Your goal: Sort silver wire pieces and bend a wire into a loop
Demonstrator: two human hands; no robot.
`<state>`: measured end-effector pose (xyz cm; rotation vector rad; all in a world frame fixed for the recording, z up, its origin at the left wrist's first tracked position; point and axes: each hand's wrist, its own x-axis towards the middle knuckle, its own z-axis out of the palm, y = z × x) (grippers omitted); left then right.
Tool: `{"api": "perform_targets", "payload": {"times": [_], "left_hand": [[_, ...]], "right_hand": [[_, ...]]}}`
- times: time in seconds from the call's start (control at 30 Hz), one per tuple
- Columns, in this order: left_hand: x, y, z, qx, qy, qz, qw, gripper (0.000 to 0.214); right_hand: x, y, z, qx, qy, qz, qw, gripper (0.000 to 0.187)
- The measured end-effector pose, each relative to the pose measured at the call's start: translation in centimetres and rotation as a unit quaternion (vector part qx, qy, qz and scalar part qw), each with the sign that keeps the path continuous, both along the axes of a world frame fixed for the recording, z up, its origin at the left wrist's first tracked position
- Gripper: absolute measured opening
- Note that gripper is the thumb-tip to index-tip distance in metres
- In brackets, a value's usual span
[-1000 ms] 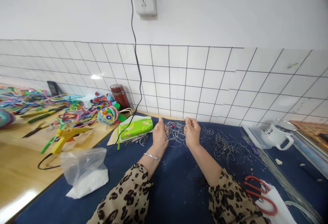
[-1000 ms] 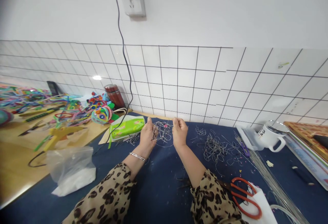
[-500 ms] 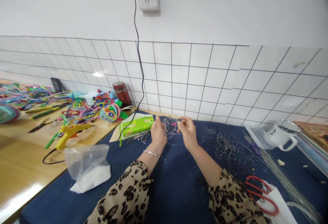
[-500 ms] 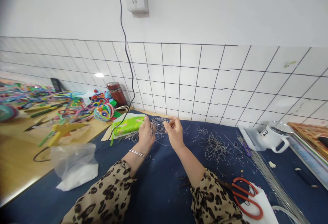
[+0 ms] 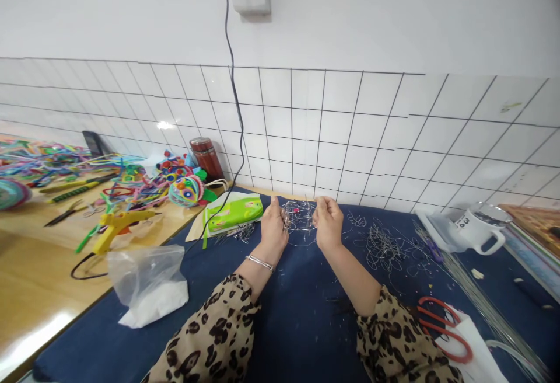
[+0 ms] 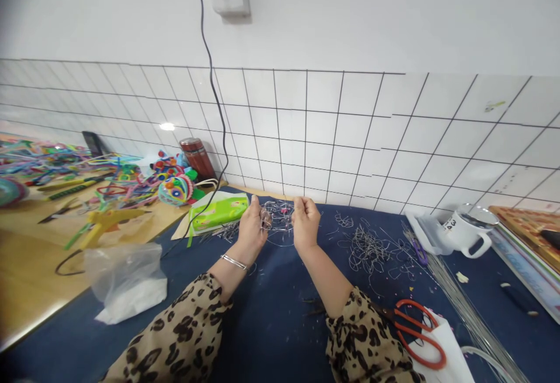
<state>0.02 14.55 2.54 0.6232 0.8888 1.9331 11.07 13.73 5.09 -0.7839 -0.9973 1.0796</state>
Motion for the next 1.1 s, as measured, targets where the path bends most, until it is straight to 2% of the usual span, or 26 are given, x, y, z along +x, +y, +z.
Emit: {"api": "perform_targets", "payload": {"times": [0.17, 0.33, 0.53, 0.7, 1.1], "left_hand": [[-0.1, 0.0, 0.3, 0.005, 0.004, -0.014, 1.0, 0.044], [-0.2, 0.1, 0.3, 0.01, 0.011, -0.004, 1.0, 0.043], [-0.4, -0.1, 0.6, 0.024, 0.026, 0.007, 0.999, 0.043], [-0.6, -0.2, 0.9, 0.032, 0.041, 0.017, 0.999, 0.043], [-0.9, -0.3, 1.1, 0.037, 0.065, 0.008, 0.997, 0.042]], "right_hand": [[0.8, 0.9, 0.0, 0.028, 0.006, 0.001, 1.0, 0.029], [1.3, 1.0, 0.1, 0.066, -0.06, 0.017, 0.996, 0.025], [2.3, 0.8, 1.0, 0.106, -0.177, 0.067, 0.976, 0.026], [2.5, 0.5, 1.4, 0.115, -0.242, 0.063, 0.961, 0.028], [2.9, 0.4, 2.1, 0.173, -0.307, 0.082, 0.932, 0.024]]}}
